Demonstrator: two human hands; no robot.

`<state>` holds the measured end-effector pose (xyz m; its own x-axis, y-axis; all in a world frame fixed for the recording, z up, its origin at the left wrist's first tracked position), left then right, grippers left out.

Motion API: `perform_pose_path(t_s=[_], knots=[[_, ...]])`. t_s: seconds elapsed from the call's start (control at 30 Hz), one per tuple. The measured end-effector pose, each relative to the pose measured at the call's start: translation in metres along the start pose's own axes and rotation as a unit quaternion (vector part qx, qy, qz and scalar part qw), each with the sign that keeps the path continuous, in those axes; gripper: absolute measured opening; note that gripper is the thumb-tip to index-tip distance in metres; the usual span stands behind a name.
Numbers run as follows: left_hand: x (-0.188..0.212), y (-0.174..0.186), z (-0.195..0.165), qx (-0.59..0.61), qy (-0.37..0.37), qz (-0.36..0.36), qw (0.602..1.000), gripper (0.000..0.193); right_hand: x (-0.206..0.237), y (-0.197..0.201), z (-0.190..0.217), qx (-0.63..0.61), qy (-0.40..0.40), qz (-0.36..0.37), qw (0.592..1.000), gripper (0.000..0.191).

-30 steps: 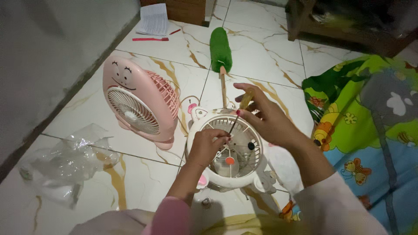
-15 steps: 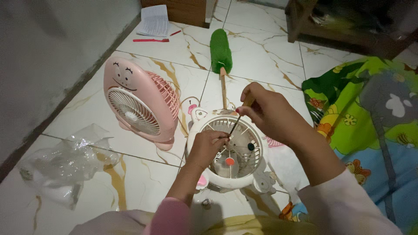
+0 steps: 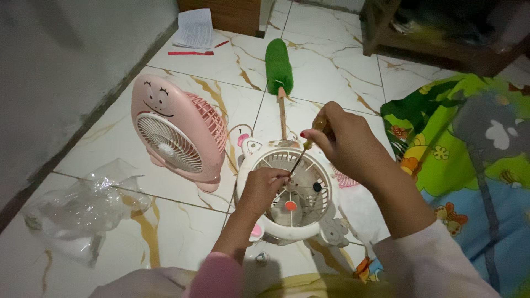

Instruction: The person unscrews the front grille of a small desk fan with a screwdriver, removes the grille and fan blade, wipes the blade and housing with a tissue, then reattaches the blade and grille and tightens the center screw.

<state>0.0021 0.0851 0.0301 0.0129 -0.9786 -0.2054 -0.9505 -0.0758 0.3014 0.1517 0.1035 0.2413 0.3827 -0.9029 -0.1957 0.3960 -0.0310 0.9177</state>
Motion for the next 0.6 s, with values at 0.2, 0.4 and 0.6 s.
perform_pose_path(t_s=[0.2,0.4,0.6], knots=[[0.001,-0.003,0.001,0.038,0.031,0.009,0.999,0.019,0.013,0.001,0.004,-0.228,0.152,-0.033,0.961,0.025],[0.005,0.015,-0.025,-0.138,-0.025,-0.017,0.990,0.035,0.015,-0.003,-0.012,-0.130,-0.015,0.047,0.990,0.017],[0.014,0.031,-0.018,-0.309,0.122,-0.032,0.943,0.032,0.013,0.000,-0.009,-0.086,-0.035,0.036,0.995,0.019]])
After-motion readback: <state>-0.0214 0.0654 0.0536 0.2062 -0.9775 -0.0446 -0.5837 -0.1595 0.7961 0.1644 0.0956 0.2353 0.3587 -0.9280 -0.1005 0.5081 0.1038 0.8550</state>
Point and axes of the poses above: each hand's wrist, its own x-axis away from the middle knuckle, its own y-axis out of the back of the hand, z = x × y, the point moved 5 cm from there along -x, towards the middle knuckle
